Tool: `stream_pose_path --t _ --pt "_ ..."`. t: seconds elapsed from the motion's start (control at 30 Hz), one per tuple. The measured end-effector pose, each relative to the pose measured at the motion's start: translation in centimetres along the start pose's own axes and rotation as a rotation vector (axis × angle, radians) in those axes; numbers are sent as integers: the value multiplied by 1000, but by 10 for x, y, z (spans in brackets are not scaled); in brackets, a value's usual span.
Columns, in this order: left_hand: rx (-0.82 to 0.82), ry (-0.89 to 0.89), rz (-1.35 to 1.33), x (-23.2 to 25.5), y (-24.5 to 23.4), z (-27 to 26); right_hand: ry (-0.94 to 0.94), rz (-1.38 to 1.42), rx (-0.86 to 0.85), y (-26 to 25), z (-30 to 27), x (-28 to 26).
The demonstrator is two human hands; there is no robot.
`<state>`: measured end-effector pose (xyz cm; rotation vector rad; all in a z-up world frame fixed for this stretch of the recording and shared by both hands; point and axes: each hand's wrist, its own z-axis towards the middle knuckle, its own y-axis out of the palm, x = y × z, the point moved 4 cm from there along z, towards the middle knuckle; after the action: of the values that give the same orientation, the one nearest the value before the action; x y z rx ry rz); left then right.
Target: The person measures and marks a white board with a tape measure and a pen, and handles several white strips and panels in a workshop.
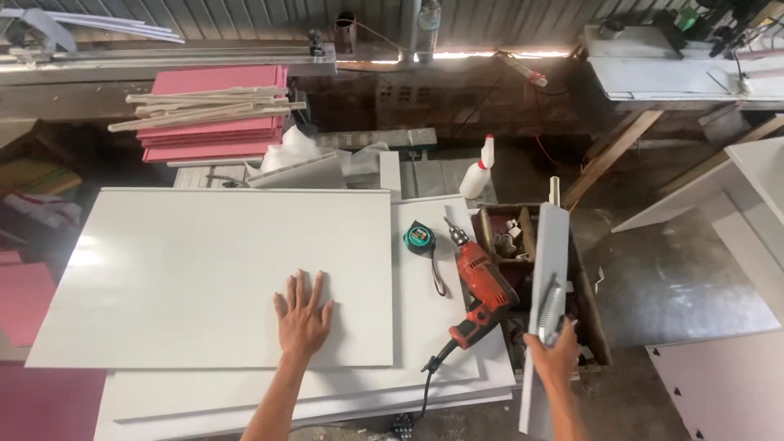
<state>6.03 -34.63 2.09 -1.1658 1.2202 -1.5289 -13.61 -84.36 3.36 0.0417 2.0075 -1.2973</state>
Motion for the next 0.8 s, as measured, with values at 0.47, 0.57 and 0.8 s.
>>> stream_pose_path --t 0.47,0.57,0.8 --pt "-101 -1 -108 -6 -1 0 -146 486 -133 108 -163 -120" --pt "-27 47 -138 -14 4 -3 -556 123 34 166 -187 -174" --pt "22 35 -368 -21 3 -3 -571 -271 48 233 -217 -260"
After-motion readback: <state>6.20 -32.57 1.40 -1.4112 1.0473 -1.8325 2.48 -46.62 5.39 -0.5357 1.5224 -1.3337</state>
